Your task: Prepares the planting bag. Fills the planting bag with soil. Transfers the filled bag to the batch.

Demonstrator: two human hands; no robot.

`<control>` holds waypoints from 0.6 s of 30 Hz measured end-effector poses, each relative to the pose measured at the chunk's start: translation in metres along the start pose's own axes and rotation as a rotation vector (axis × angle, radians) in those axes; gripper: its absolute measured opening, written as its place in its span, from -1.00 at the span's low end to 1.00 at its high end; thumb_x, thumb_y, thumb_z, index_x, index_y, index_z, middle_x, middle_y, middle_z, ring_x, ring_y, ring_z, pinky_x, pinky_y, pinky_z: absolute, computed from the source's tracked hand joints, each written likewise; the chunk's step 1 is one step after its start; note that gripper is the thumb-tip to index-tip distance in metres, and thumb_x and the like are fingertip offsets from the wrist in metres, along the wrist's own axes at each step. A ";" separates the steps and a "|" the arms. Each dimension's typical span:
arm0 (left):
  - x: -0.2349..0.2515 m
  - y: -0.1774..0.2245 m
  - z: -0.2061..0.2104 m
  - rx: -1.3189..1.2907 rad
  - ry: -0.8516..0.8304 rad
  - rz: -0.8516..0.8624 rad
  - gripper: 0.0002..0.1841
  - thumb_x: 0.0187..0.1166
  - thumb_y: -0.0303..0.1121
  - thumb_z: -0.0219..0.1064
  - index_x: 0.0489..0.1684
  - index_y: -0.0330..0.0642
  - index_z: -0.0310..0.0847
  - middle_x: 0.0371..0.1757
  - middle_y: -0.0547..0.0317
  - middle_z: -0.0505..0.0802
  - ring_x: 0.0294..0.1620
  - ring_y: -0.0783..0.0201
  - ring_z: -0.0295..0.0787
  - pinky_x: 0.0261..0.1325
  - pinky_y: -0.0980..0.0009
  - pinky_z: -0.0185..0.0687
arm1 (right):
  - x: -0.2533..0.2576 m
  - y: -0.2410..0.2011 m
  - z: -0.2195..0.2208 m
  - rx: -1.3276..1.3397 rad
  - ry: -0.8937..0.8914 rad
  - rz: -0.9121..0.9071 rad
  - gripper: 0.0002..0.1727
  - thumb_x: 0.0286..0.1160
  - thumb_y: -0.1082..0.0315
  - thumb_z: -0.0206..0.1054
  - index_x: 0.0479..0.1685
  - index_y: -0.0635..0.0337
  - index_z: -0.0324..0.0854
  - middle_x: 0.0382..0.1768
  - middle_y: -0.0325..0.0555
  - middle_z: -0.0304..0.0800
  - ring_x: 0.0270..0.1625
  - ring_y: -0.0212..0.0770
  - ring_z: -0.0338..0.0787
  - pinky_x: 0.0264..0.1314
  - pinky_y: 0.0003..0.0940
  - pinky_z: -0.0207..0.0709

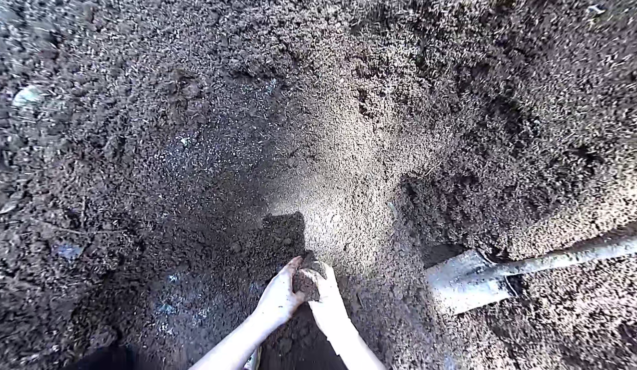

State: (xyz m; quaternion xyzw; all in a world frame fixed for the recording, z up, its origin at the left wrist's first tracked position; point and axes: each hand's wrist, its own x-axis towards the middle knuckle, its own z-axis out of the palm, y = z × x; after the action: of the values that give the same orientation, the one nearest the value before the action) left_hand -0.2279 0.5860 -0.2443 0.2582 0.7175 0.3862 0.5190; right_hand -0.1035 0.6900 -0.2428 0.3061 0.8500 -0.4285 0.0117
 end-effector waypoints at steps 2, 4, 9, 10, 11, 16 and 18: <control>0.002 -0.001 -0.002 0.015 0.005 0.016 -0.13 0.48 -0.50 0.44 0.87 -0.18 0.06 0.85 -0.02 0.29 0.82 0.13 0.27 0.82 0.12 0.15 | 0.002 0.000 -0.010 0.025 -0.066 -0.024 -0.44 0.42 0.47 0.38 0.50 0.32 0.59 0.72 0.45 0.19 0.82 0.19 0.18 0.87 -0.12 0.07; 0.002 -0.002 -0.004 0.027 0.006 0.022 -0.13 0.48 -0.50 0.44 0.87 -0.18 0.06 0.86 -0.01 0.28 0.82 0.12 0.26 0.83 0.12 0.15 | -0.001 -0.002 -0.015 0.070 -0.024 -0.124 -0.41 0.48 0.36 0.37 0.54 0.36 0.53 0.72 0.38 0.24 0.80 0.07 0.27 0.83 -0.21 0.17; -0.005 -0.006 -0.003 0.061 0.002 0.034 -0.12 0.45 -0.53 0.40 0.88 -0.18 0.05 0.90 0.02 0.19 0.86 0.14 0.18 0.84 0.13 0.12 | -0.006 0.003 0.008 -0.035 0.089 -0.190 -0.62 0.60 0.48 0.22 0.30 0.40 0.73 0.49 0.26 0.64 0.62 0.14 0.56 0.78 -0.09 0.28; -0.006 -0.007 -0.003 0.059 0.012 0.032 -0.13 0.44 -0.53 0.40 0.87 -0.19 0.06 0.90 0.03 0.20 0.85 0.15 0.19 0.83 0.13 0.13 | -0.005 0.001 0.008 -0.053 0.043 -0.174 -0.62 0.62 0.47 0.20 0.34 0.37 0.71 0.51 0.23 0.63 0.65 0.13 0.54 0.80 -0.10 0.23; -0.007 -0.008 -0.003 0.052 0.019 0.029 -0.13 0.45 -0.53 0.40 0.87 -0.18 0.07 0.89 0.04 0.21 0.84 0.15 0.21 0.82 0.13 0.15 | -0.004 -0.004 0.004 -0.054 -0.015 -0.157 -0.59 0.64 0.45 0.20 0.40 0.37 0.67 0.55 0.21 0.60 0.68 0.11 0.49 0.82 -0.12 0.18; -0.011 -0.011 -0.008 0.033 0.030 0.046 -0.12 0.41 -0.56 0.39 0.87 -0.17 0.08 0.90 0.08 0.19 0.85 0.21 0.18 0.83 0.19 0.13 | -0.013 -0.011 -0.008 -0.079 -0.041 -0.160 -0.55 0.62 0.44 0.23 0.46 0.39 0.61 0.55 0.21 0.59 0.68 0.07 0.51 0.80 -0.15 0.24; -0.013 -0.014 -0.004 0.040 0.025 0.052 -0.14 0.42 -0.57 0.36 0.86 -0.17 0.10 0.91 0.11 0.17 0.85 0.23 0.17 0.83 0.19 0.14 | -0.014 -0.005 -0.001 -0.110 0.007 -0.178 -0.63 0.63 0.47 0.22 0.32 0.37 0.72 0.44 0.19 0.71 0.57 0.07 0.64 0.72 -0.18 0.35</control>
State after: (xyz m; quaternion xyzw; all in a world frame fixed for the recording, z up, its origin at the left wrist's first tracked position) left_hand -0.2273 0.5672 -0.2477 0.2824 0.7245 0.3884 0.4945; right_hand -0.0946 0.6809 -0.2348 0.2297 0.8962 -0.3794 -0.0124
